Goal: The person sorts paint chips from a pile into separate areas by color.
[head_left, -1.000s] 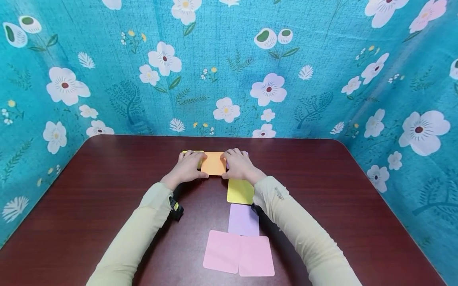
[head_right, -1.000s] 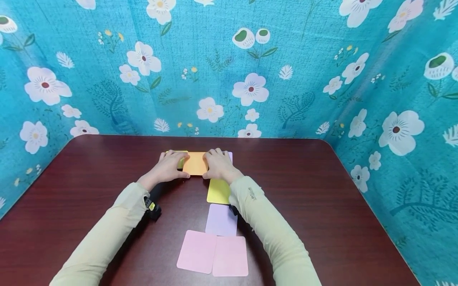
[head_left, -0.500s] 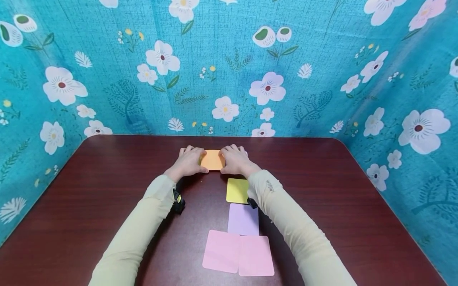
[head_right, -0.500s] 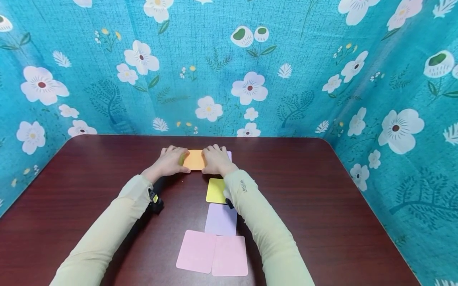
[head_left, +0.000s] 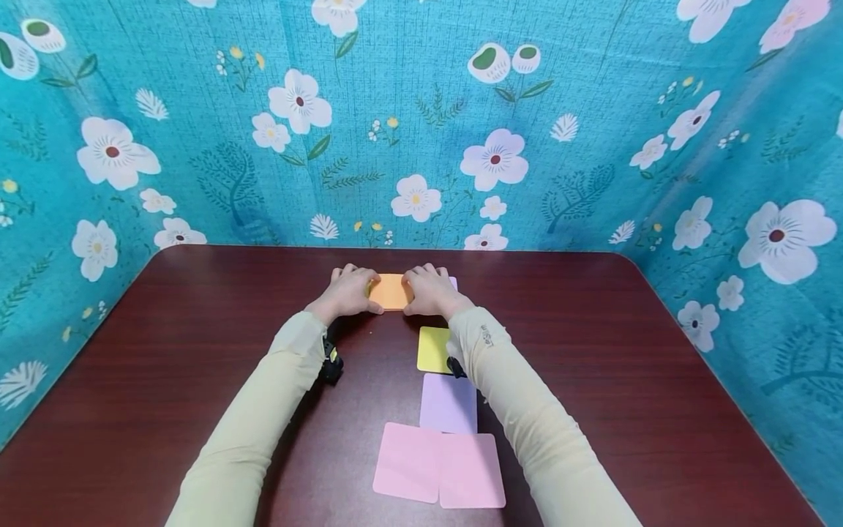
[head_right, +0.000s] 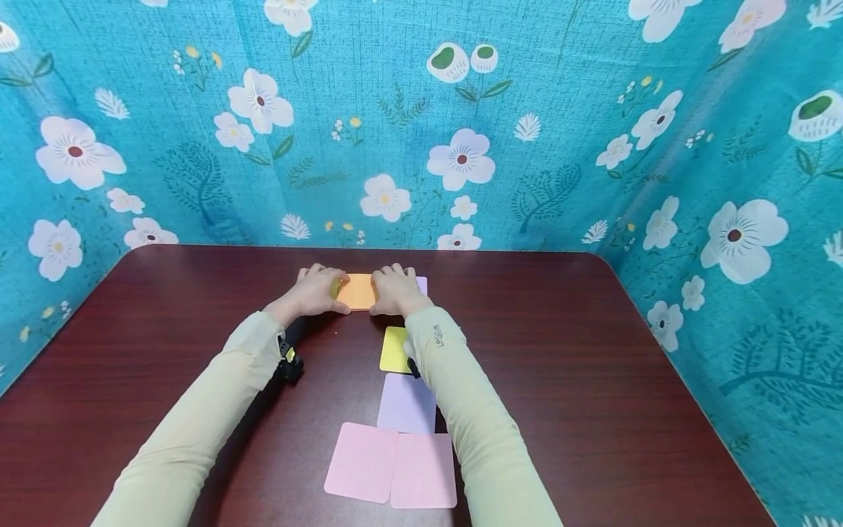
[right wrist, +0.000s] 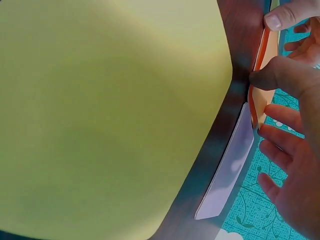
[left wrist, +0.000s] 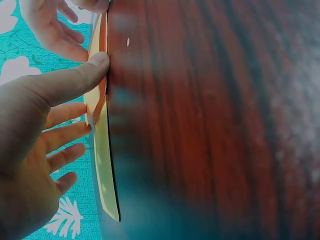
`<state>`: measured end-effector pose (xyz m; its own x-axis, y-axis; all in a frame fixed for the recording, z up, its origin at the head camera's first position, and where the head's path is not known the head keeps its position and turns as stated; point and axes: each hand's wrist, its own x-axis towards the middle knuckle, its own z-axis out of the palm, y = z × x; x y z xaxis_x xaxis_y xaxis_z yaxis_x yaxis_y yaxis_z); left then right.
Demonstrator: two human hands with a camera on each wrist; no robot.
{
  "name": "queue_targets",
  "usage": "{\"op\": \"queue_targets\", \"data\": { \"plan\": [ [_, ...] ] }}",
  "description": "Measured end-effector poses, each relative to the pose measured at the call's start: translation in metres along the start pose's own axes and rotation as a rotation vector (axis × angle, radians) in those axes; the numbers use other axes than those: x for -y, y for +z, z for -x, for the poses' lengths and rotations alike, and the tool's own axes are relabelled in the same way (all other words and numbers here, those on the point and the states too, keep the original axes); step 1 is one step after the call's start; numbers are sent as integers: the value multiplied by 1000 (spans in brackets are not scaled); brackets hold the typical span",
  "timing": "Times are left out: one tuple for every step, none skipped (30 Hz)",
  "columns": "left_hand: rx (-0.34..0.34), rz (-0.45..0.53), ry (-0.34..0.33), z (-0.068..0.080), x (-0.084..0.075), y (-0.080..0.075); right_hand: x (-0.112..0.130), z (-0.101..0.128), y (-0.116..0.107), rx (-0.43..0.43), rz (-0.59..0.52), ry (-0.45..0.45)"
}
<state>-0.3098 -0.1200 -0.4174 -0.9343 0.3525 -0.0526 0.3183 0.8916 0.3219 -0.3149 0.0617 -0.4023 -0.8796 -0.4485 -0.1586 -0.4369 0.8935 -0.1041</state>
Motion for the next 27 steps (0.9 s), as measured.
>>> {"op": "queue_targets", "data": {
  "plan": [
    [1,3,0,0,0,0,0,0,0,2,-3,1],
    [2,5,1,0,0,0,0,0,-1,3,-9,2],
    [5,7,2,0,-1,-1,0,0,-1,7,-11,2],
    [9,8,3,1,-1,-1,0,0,-1,12,-16,2],
    [17,10,5,1,-1,-1,0,1,-1,20,-22,1],
    [27,11,6,2,-1,-1,0,0,-1,28,-29,1],
    [38,9,7,2,-1,-2,0,1,0,38,-37,0],
    [49,10,7,3,-1,-2,0,1,0,46,-45,-1],
    [60,8,7,3,-2,-2,0,1,0,53,-48,-2],
    [69,7,7,3,-2,-3,-1,1,0,59,-51,-2],
    [75,6,6,4,-2,-3,-1,1,-1,62,-52,-1],
    [79,3,4,3,-3,-4,-1,1,-1,62,-54,0],
    [83,0,4,4,-3,-4,0,1,-1,61,-55,1],
    [87,0,2,3,-4,-5,0,1,-2,61,-54,2],
    [89,-2,1,3,-5,-5,0,2,-2,62,-54,4],
    [91,-2,0,3,-5,-5,0,2,-2,63,-55,5],
    [93,-3,-1,3,-6,-6,0,2,-2,64,-60,6],
    [95,-7,0,4,-6,-6,-1,2,-2,64,-64,6],
    [96,-7,-3,4,-7,-6,-1,2,-1,64,-67,5],
    [96,-5,-6,4,-7,-6,-1,2,-1,62,-68,5],
    [93,-6,-5,4,-8,-6,-1,2,0,56,-69,4],
    [91,-7,-5,4,-8,-6,-1,2,0,49,-67,4],
    [88,-8,-3,4,-8,-5,-1,2,1,40,-67,3],
    [86,-8,-2,4,-8,-5,-2,2,2,30,-63,-2],
    [83,-7,-5,4,-8,-5,-2,2,3,21,-57,-6],
    [81,-10,-5,4,-8,-4,-2,2,4,12,-51,-12],
    [79,-10,-8,4,-9,-3,-2,2,5,4,-44,-20]
  ]
}}
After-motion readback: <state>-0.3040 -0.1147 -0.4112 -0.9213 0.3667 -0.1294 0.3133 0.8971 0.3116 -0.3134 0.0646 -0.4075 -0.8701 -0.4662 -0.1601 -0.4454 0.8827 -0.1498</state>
